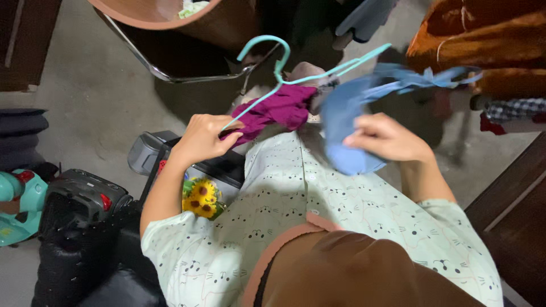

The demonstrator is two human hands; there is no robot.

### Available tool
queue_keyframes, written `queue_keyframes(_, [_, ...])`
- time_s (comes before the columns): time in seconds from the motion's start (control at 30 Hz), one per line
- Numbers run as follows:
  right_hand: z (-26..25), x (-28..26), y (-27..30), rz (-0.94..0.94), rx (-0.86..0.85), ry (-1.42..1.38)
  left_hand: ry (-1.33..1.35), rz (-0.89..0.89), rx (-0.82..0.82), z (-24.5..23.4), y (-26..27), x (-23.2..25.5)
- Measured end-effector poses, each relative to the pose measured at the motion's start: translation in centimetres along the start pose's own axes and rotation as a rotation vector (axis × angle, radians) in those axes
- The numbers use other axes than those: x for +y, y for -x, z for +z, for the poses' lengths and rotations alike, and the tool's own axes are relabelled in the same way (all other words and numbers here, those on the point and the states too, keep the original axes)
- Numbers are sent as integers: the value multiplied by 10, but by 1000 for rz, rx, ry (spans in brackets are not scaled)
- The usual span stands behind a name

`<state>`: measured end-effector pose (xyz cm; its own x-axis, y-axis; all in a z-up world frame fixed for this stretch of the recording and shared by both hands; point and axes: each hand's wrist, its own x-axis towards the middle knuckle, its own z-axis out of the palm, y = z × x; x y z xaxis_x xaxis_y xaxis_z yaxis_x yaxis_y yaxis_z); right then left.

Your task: The person picks up clothing items from a plastic laundry basket by hand and slides them onto plastic hangers before hanging them on a metal clothing rack.

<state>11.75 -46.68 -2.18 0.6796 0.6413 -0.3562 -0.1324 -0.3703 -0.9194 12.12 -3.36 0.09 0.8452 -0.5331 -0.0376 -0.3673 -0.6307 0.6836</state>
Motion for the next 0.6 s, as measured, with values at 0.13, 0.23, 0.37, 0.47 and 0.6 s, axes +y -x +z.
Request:
queue_keyframes(0.13, [13,-8,-22,-166,-310,-149,-38,133,-90,31,-14,17])
queue_keyframes(0.23, [28,11,-46,85,13,-29,-29,167,-160,56,-23,29])
queue_keyframes(0.37, [33,33,-68,277,152,-952,-4,190,-226,73,-29,37])
queue_keyframes(0.47, [44,51,-64,-26,413,-633,19,145,-208,77,-32,38])
queue_keyframes(0.6, [48,43,-53,-150,381,69,52,135,-246,81,-39,37])
